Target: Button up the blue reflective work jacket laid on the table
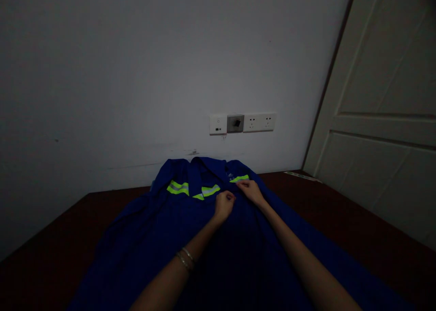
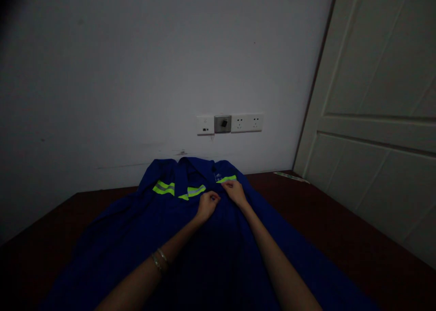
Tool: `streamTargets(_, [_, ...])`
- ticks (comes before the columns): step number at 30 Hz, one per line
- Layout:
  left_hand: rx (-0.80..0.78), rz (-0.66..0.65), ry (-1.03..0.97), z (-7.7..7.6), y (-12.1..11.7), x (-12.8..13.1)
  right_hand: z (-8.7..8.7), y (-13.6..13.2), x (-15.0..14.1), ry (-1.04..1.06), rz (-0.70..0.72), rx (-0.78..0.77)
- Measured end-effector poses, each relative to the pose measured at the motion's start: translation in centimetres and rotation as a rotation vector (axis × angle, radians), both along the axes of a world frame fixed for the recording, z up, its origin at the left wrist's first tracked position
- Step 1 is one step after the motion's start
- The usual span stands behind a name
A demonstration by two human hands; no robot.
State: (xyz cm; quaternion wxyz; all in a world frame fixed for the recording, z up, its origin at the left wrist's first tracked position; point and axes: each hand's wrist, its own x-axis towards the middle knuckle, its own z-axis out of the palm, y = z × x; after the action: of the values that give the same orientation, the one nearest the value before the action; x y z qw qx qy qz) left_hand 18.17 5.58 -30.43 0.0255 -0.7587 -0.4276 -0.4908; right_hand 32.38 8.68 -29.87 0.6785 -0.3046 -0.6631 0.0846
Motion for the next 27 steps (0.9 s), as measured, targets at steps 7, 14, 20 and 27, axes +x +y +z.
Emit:
streamTargets(7, [-0.338,-0.286,-0.517,-0.3,0.4,0.7,0.2,0.1,0.3,-0.046,0.050,-0.007])
streamTargets(14, [-0.484,-0.439,-0.914,0.2,-0.9,1.1,0.3,-0.8,0.6,-0.065,0.126,-0.025])
streamTargets(20, [-0.538,-0.492,-1.120,0.2,-0.7,1.6,0.2,-0.7,0.3,-0.052,0.146,-0.037])
streamTargets(27, [-0.549,-0.519,-1.232,0.3,-0.8,2.2,0.2,-1.0,0.0,-0.049,0.141,-0.037])
